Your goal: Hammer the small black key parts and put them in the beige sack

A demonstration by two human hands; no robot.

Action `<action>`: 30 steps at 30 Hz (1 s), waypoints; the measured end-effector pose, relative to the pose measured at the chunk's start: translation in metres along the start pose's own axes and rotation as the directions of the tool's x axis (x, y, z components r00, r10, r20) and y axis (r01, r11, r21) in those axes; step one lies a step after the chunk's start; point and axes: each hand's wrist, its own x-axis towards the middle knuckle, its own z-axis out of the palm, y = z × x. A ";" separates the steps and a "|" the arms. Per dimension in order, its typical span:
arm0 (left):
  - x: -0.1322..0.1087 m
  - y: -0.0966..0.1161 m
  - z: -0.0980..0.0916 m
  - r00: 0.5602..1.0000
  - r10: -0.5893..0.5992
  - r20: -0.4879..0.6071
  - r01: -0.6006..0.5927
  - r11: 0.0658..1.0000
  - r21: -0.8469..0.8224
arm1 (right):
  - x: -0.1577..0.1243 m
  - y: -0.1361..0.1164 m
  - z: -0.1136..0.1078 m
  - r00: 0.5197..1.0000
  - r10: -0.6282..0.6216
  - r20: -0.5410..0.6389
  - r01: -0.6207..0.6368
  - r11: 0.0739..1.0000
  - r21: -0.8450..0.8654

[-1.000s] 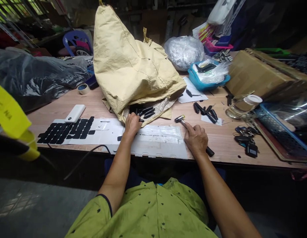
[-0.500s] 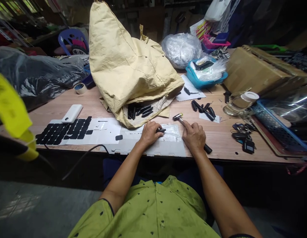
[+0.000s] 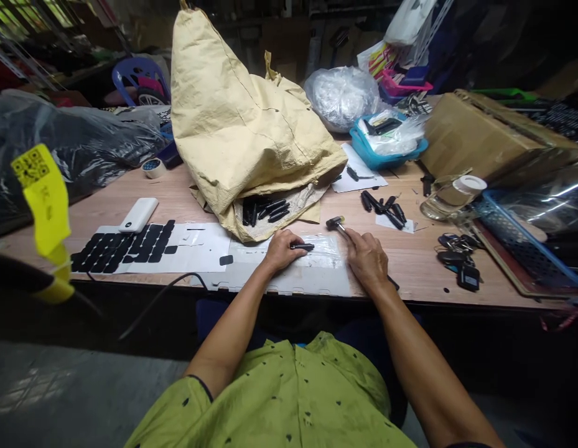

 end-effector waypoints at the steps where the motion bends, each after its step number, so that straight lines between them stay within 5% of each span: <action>1: 0.001 0.000 0.001 1.000 -0.001 0.000 0.001 1.000 -0.006 | -0.003 -0.003 -0.002 1.000 0.001 -0.005 -0.001 0.999 0.051; 10: 0.003 -0.001 0.005 1.000 -0.029 -0.003 0.029 0.999 -0.022 | -0.050 -0.050 -0.016 0.978 -0.200 0.062 0.147 0.867 0.476; 30: 0.003 0.000 0.009 0.999 -0.016 -0.037 0.015 0.999 -0.028 | -0.044 -0.027 -0.012 0.994 -0.102 0.045 0.077 0.917 0.390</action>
